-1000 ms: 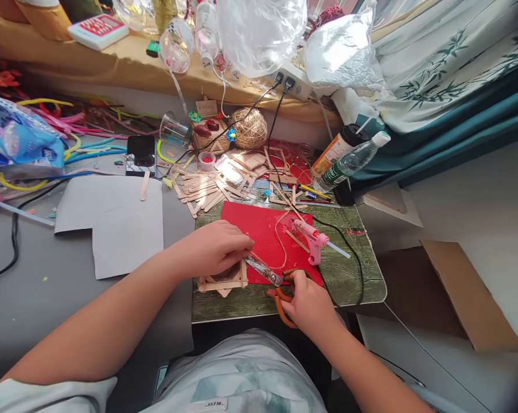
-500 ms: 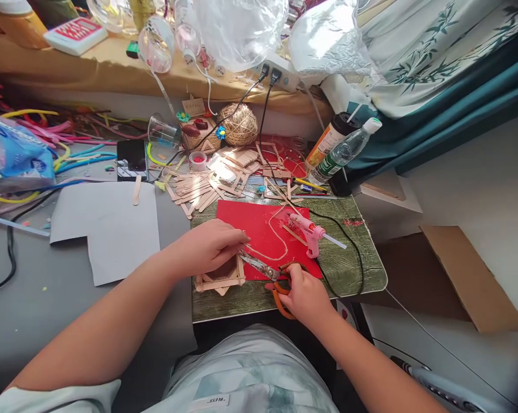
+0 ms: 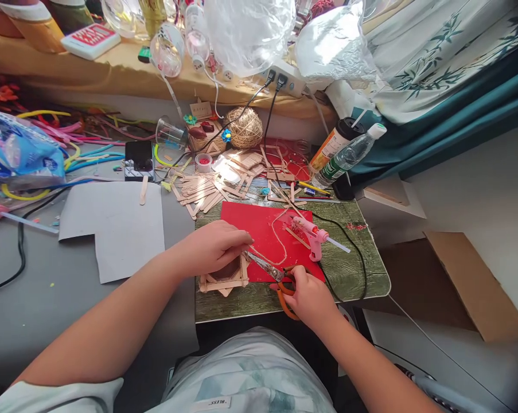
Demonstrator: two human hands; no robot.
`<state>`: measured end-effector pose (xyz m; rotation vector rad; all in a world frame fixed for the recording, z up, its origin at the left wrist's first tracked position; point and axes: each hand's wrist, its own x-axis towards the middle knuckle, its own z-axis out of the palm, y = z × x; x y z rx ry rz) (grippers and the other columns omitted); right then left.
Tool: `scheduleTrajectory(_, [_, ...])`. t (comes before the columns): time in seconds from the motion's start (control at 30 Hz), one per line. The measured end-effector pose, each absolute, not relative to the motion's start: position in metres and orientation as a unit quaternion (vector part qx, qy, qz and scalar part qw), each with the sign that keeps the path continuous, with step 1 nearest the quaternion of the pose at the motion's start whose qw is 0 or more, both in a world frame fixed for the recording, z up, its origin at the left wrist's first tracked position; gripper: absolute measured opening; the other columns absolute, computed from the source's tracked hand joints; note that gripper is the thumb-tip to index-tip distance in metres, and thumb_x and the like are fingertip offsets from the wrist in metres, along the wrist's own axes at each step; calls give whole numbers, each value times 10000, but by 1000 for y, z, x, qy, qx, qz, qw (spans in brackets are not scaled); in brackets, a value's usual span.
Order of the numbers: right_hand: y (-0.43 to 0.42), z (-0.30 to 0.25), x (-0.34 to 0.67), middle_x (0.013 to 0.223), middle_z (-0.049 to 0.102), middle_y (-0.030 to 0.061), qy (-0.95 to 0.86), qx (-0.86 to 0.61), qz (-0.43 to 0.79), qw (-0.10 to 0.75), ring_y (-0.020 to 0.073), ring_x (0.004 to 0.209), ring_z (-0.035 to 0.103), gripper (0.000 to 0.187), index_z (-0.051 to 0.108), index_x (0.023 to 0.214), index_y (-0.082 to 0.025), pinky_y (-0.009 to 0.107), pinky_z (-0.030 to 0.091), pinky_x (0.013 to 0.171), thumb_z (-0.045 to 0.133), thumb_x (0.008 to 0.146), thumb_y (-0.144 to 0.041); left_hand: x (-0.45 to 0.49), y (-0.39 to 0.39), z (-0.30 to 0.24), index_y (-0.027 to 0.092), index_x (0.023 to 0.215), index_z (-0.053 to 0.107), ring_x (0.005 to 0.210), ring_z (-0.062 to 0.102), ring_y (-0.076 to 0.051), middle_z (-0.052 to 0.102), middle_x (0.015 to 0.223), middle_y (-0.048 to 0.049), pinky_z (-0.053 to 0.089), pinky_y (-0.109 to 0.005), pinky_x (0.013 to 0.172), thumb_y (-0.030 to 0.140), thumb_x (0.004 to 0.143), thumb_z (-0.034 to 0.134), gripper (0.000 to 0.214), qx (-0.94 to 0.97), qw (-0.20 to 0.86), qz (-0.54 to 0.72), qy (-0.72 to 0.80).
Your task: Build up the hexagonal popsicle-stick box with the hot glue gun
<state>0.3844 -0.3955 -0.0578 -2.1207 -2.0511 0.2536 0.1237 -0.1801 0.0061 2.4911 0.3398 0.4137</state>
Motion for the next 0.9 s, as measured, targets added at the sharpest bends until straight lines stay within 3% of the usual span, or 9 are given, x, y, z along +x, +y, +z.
scheduleTrajectory(0.17, [-410, -57, 393, 825, 759, 53, -666, -728, 102, 125, 275, 742, 771, 296, 526, 1051, -235, 327, 532, 634, 721, 909, -406, 124, -182, 9, 230, 1107, 654, 902, 699, -231, 759, 980, -78, 496, -330, 752, 333, 1102, 397, 277, 930, 294, 118, 189])
scheduleTrajectory(0.33, [-442, -60, 417, 747, 714, 20, -641, -742, 74, 181, 223, 638, 711, 348, 567, 1026, -236, 312, 521, 605, 700, 939, -546, 124, -185, 10, 229, 1110, 633, 855, 712, -237, 764, 963, -78, 482, -331, 691, 418, 1110, 376, 319, 914, 307, 89, 249])
scheduleTrajectory(0.43, [-466, -59, 446, 766, 724, 31, -636, -754, 33, 162, 223, 670, 720, 416, 607, 972, -236, 317, 537, 675, 756, 883, -614, 123, -186, 8, 241, 1152, 670, 916, 744, -243, 800, 1040, -63, 507, -341, 736, 437, 1094, 432, 313, 905, 300, 112, 278])
scheduleTrajectory(0.57, [-488, -50, 489, 803, 759, 37, -473, -872, 31, 123, 257, 722, 745, 540, 639, 1001, -253, 318, 508, 645, 783, 765, -717, 121, -182, 5, 256, 1146, 737, 1040, 752, -251, 818, 1144, -38, 528, -356, 851, 426, 1064, 504, 299, 892, 250, 191, 325])
scheduleTrajectory(0.7, [-479, -35, 527, 924, 805, 90, -302, -946, 66, 95, 282, 729, 743, 525, 636, 954, -259, 330, 466, 598, 794, 720, -703, 117, -175, 5, 249, 1058, 767, 905, 744, -238, 822, 1024, -37, 507, -344, 785, 415, 1029, 543, 280, 861, 181, 222, 420])
scheduleTrajectory(0.9, [-440, -42, 557, 904, 792, 109, -330, -929, 84, 142, 267, 730, 731, 456, 660, 986, -218, 349, 484, 637, 769, 724, -575, 108, -160, 4, 241, 942, 717, 769, 681, -256, 780, 844, -67, 371, -340, 612, 460, 1018, 496, 321, 836, 78, 144, 523])
